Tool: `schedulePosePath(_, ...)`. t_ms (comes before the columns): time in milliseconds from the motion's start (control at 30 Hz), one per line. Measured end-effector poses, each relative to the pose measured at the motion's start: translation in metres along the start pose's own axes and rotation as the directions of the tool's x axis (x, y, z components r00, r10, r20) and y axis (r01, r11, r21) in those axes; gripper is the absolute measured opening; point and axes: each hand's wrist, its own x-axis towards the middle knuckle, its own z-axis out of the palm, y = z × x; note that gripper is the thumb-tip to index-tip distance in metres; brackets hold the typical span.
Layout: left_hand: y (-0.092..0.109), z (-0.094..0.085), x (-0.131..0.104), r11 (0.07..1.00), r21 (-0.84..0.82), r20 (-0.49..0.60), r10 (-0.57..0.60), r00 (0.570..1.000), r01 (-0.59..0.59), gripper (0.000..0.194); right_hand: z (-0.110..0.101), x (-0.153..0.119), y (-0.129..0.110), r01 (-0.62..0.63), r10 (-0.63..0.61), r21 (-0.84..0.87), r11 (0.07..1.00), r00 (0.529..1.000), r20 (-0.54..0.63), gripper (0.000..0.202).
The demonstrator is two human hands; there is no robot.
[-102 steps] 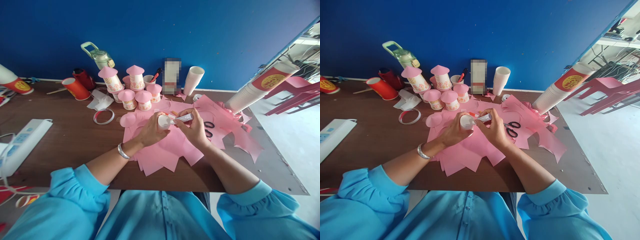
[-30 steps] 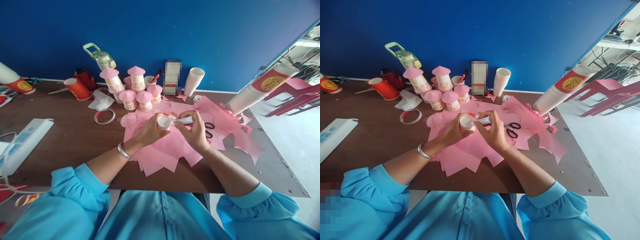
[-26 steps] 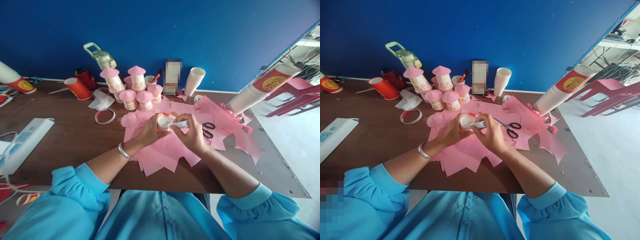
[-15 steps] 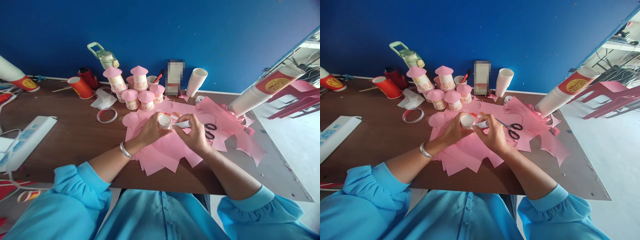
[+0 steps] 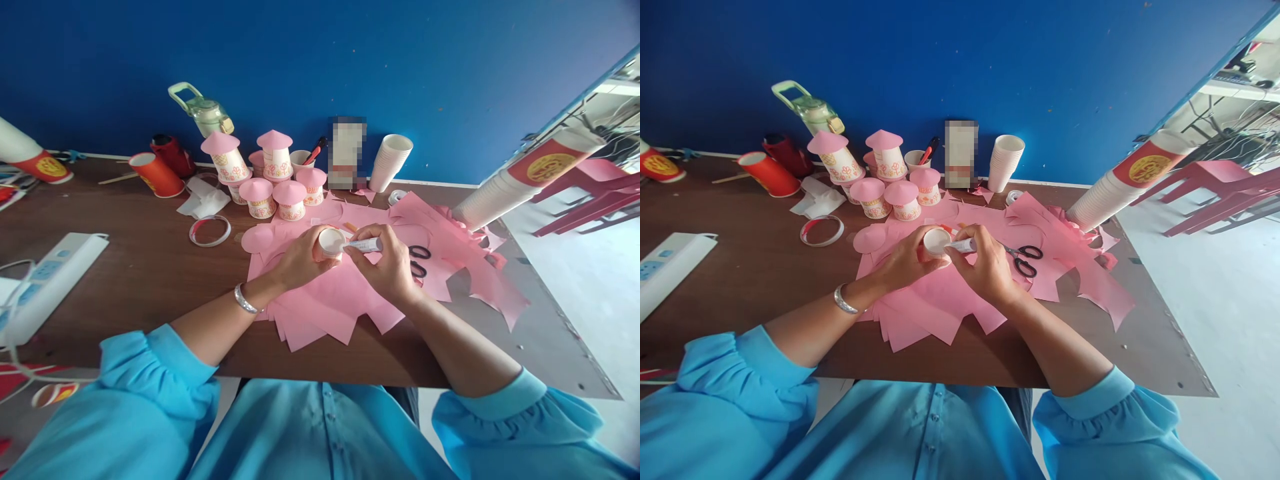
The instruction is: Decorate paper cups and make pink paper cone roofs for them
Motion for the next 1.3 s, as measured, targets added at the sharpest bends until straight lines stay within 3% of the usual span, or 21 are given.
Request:
schedulePosePath(200,-0.009,0.002,-0.001,0.999,0.050,-0.068,-0.009,0.998,0.013,0.047,0.003,-0.003,-0.004,0.060,-0.060,-0.012,0.998,0.998,-0.010,0.021)
schedulePosePath(533,-0.015,0.004,-0.002,0.972,0.210,-0.081,0.125,0.989,-0.106,0.043,0.007,-0.007,-0.007,0.241,-0.242,-0.091,0.966,0.970,-0.002,0.021)
schedulePosePath(700,-0.017,0.005,-0.003,0.965,0.232,-0.137,0.155,0.978,-0.120,0.041,0.006,-0.009,-0.009,0.246,-0.244,-0.093,0.965,0.969,0.037,0.020)
schedulePosePath(900,-0.014,0.009,-0.002,0.921,0.337,-0.148,0.258,0.955,-0.197,0.034,0.006,-0.010,-0.009,0.274,-0.276,-0.069,0.959,0.961,-0.024,0.021)
schedulePosePath(1033,-0.013,0.008,-0.001,0.912,0.371,-0.175,0.252,0.952,-0.173,0.025,0.009,-0.012,-0.008,0.274,-0.273,-0.078,0.958,0.962,0.028,0.019)
schedulePosePath(1167,-0.010,0.004,0.000,0.954,0.283,-0.210,0.166,0.963,-0.103,0.023,0.011,-0.015,-0.007,0.286,-0.281,-0.067,0.956,0.957,0.075,0.017)
schedulePosePath(1300,-0.012,0.005,0.000,0.969,0.241,-0.188,0.094,0.978,-0.046,0.025,0.011,-0.014,-0.008,0.203,-0.203,-0.009,0.979,0.978,0.040,0.019)
